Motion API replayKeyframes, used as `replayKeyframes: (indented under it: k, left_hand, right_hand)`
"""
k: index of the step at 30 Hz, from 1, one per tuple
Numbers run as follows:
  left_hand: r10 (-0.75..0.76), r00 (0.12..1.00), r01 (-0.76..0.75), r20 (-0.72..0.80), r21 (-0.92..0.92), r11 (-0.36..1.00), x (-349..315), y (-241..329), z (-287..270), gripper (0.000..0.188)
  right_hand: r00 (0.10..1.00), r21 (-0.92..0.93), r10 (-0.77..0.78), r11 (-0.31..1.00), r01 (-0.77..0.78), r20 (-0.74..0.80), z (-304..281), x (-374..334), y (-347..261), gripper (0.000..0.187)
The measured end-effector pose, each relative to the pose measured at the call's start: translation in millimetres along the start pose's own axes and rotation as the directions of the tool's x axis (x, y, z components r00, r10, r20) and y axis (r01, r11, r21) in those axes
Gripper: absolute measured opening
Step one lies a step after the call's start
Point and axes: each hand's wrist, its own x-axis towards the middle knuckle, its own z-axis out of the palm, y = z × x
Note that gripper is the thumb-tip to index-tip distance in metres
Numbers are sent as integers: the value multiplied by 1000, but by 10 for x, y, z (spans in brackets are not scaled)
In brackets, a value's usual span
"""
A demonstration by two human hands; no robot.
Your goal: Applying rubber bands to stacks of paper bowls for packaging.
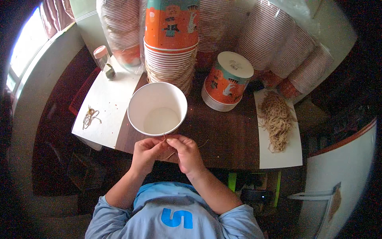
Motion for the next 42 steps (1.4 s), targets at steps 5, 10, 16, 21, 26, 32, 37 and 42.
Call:
replayKeyframes:
  k: [5, 10, 16, 21, 26, 32, 37, 42]
  left_hand:
    - [84, 996, -86, -15, -133, 987, -3, -18, -19, 14]
    - [60, 998, -61, -11, -184, 981, 2, -44, -19, 13]
    - [66, 998, -64, -3, -309, 949, -10, -48, 23, 13]
    - [130, 991, -135, -37, -208, 969, -29, -68, 11, 11]
    - [357, 930, -320, -90, 282, 904, -77, -17, 74, 8]
    - [578, 801, -494, -156, 374, 785, -35, -191, 57, 22]
    - [796, 594, -660, 121, 639, 395, -48, -50, 57, 23]
    - [792, 598, -659, 122, 637, 399, -12, -79, 10, 25]
  right_hand:
    - [990, 126, 126, 983, -134, 65, 46, -37, -80, 21]
    - [992, 106, 122, 987, -123, 14, 101, -73, -89, 21]
    - [999, -21, -14, 1000, 13, -28, 125, -89, -42, 19]
    - [994, -88, -112, 990, 111, -3, 102, -85, -21, 18]
    - [999, 26, 33, 999, -32, -43, 113, -90, -98, 15]
    - [998, 1, 2, 1000, -2, -68, 149, -96, -83, 14]
    - [997, -27, -7, 1000, 5, -75, 99, -85, -37, 13]
    - [996, -5, -32, 999, 32, -79, 197, -129, -61, 12]
